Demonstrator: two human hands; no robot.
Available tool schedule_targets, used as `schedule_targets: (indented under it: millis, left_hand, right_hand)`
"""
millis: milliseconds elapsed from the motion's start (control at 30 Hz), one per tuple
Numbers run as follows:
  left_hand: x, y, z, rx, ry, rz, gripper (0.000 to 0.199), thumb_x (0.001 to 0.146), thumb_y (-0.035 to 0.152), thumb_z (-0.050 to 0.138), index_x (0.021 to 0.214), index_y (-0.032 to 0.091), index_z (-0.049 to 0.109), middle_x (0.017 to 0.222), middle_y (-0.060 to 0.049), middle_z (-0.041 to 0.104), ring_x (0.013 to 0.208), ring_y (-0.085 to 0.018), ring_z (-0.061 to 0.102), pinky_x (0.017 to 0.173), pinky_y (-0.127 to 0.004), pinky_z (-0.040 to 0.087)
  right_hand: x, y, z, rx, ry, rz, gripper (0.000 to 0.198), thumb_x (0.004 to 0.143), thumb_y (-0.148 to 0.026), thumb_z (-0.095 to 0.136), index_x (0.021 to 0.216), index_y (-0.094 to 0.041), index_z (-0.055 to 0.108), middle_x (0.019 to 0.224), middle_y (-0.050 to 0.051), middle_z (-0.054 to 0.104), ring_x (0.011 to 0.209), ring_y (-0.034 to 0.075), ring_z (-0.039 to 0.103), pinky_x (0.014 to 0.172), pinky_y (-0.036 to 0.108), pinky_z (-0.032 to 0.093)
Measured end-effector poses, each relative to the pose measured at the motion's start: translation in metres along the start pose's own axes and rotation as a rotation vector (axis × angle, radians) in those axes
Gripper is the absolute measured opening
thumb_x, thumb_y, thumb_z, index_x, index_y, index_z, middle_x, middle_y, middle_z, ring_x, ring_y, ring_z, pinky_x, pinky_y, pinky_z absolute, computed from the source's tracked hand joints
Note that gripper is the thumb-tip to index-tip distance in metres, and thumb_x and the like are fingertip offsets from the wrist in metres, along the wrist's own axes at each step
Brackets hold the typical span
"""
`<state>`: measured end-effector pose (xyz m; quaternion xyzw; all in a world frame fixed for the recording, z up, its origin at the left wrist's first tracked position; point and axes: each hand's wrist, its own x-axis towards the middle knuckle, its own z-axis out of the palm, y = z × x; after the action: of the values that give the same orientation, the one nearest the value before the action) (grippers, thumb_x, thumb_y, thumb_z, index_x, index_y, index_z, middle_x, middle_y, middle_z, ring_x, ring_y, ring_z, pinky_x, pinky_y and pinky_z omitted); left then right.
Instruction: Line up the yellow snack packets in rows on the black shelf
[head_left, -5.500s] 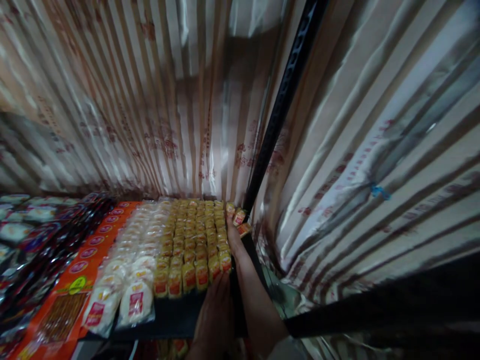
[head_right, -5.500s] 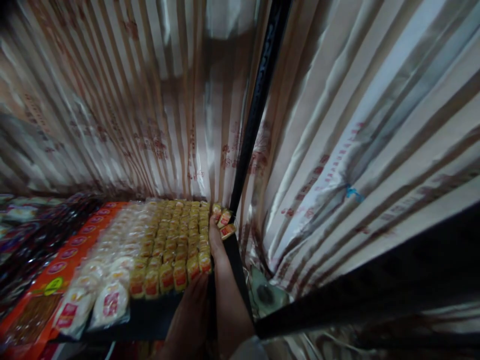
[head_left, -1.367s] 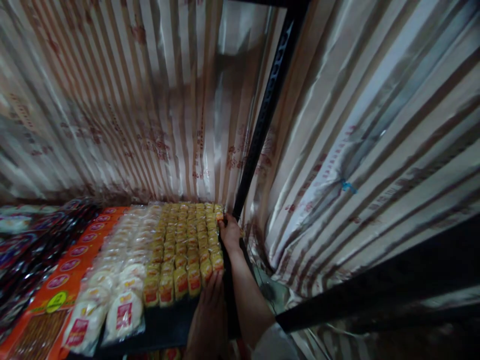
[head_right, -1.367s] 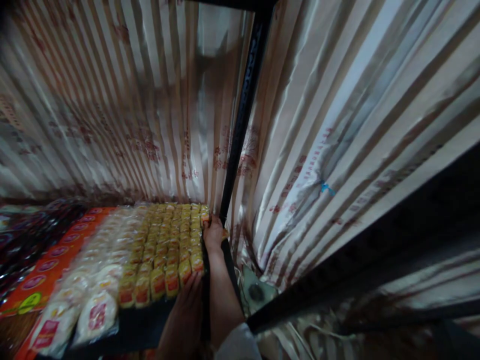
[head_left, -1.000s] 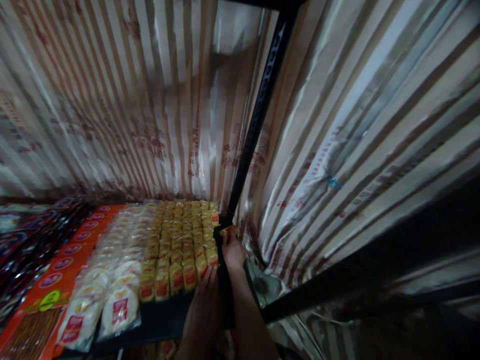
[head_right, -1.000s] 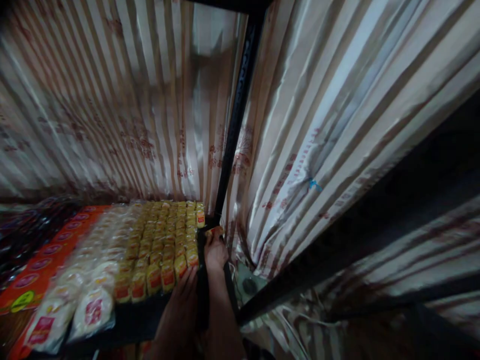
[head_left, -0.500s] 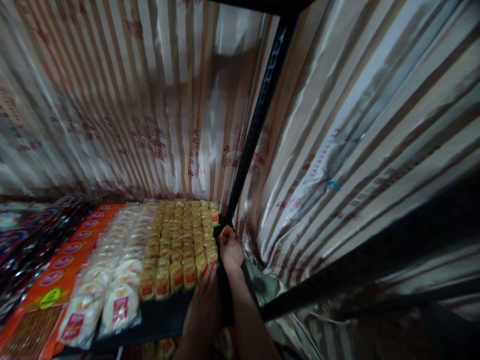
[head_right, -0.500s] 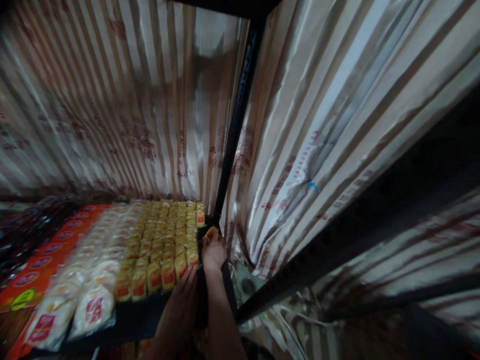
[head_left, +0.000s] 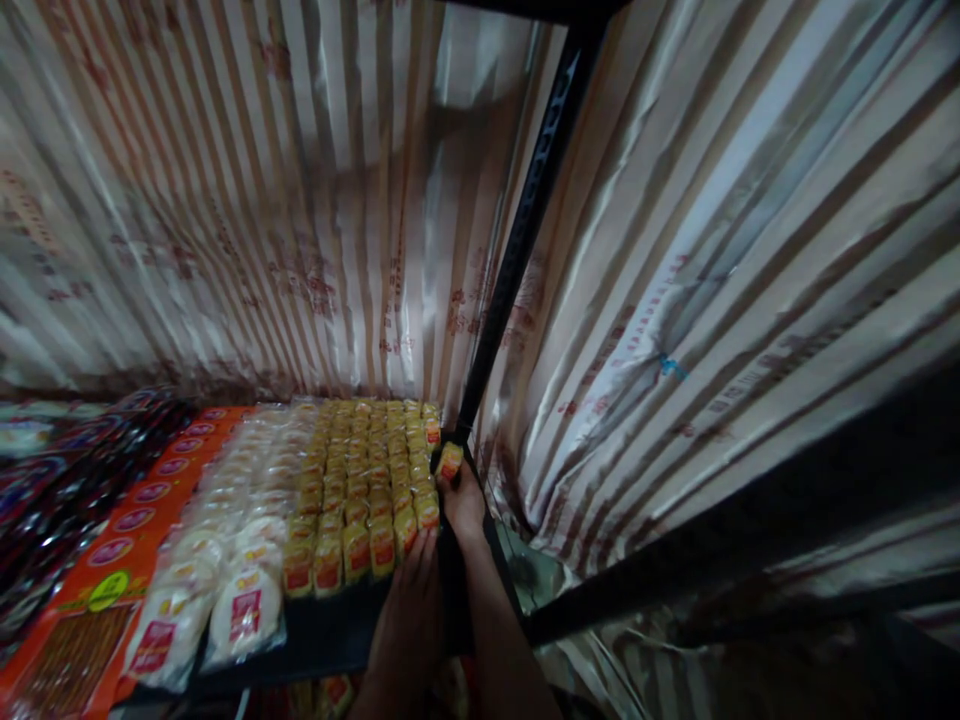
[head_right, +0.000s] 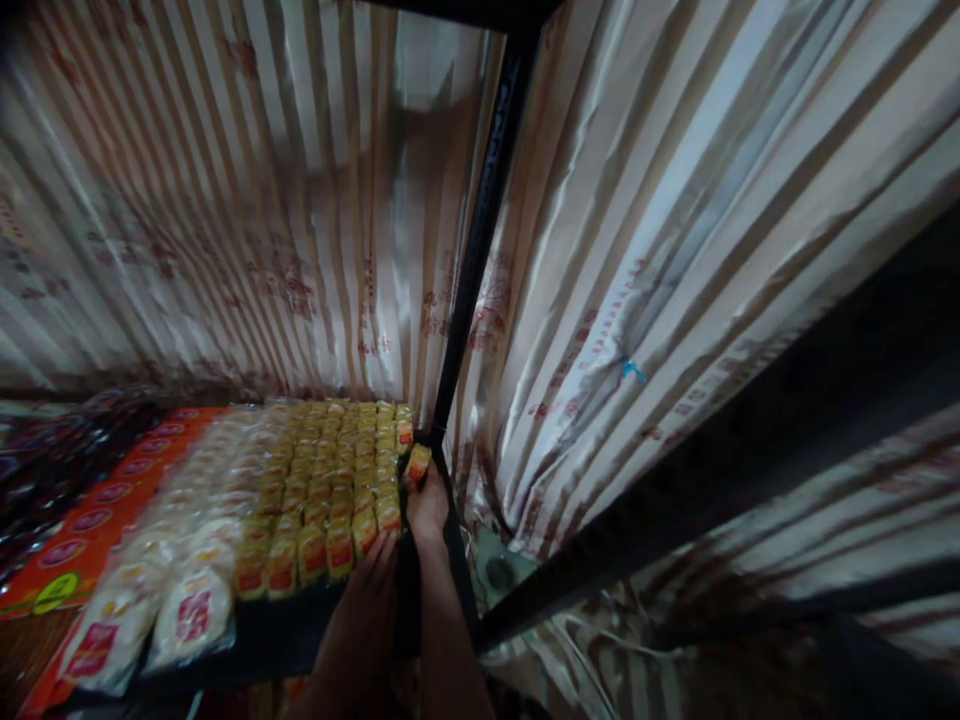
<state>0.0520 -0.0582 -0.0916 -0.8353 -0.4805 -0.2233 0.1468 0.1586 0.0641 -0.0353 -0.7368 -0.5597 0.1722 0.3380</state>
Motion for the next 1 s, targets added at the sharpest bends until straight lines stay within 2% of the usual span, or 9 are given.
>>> schedule_targets:
  millis: [233, 467, 767, 867, 1000]
  left_hand:
    - [0.003, -0.004, -0.011, 0.011, -0.015, 0.019, 0.061, 0.077, 0.013, 0.038, 0.137, 0.007, 0.033, 0.144, -0.015, 0.035, 0.132, -0.027, 0.032, 0.102, -0.044, 0.037]
    - [0.004, -0.004, -0.01, 0.013, 0.03, 0.008, 0.061, 0.077, 0.015, 0.041, 0.137, 0.007, 0.034, 0.143, -0.013, 0.037, 0.133, -0.026, 0.031, 0.102, -0.039, 0.037]
    - [0.002, -0.004, -0.008, -0.004, -0.019, 0.015, 0.06, 0.079, 0.016, 0.04, 0.138, 0.005, 0.032, 0.145, -0.016, 0.032, 0.134, -0.027, 0.029, 0.107, -0.042, 0.031]
    - [0.001, -0.003, -0.008, 0.018, -0.015, -0.001, 0.062, 0.078, 0.017, 0.04, 0.138, 0.006, 0.031, 0.144, -0.016, 0.035, 0.133, -0.028, 0.03, 0.107, -0.046, 0.029]
    - [0.002, -0.001, -0.01, 0.058, 0.003, 0.014, 0.063, 0.077, 0.018, 0.04, 0.138, 0.006, 0.033, 0.143, -0.016, 0.036, 0.132, -0.028, 0.031, 0.108, -0.048, 0.027]
  right_hand:
    - [0.032, -0.004, 0.018, -0.036, 0.042, -0.162, 0.047, 0.08, -0.018, 0.048, 0.127, -0.018, 0.049, 0.106, 0.01, 0.062, 0.101, 0.022, 0.057, 0.087, 0.029, 0.042]
    - [0.042, 0.001, 0.03, -0.054, 0.064, -0.239, 0.047, 0.08, -0.014, 0.046, 0.128, -0.013, 0.048, 0.108, 0.013, 0.061, 0.102, 0.022, 0.054, 0.089, 0.031, 0.04]
    - [0.04, 0.001, 0.038, -0.103, 0.058, -0.245, 0.035, 0.08, -0.012, 0.044, 0.112, -0.013, 0.059, 0.097, 0.011, 0.065, 0.089, 0.02, 0.058, 0.083, 0.029, 0.042]
    - [0.041, 0.003, 0.042, -0.072, 0.093, -0.252, 0.034, 0.08, -0.013, 0.044, 0.109, -0.013, 0.06, 0.099, 0.012, 0.064, 0.092, 0.021, 0.057, 0.086, 0.031, 0.042]
    - [0.045, 0.011, 0.047, 0.047, 0.149, -0.245, 0.04, 0.078, -0.017, 0.048, 0.117, -0.011, 0.056, 0.105, 0.015, 0.063, 0.1, 0.024, 0.055, 0.09, 0.036, 0.042]
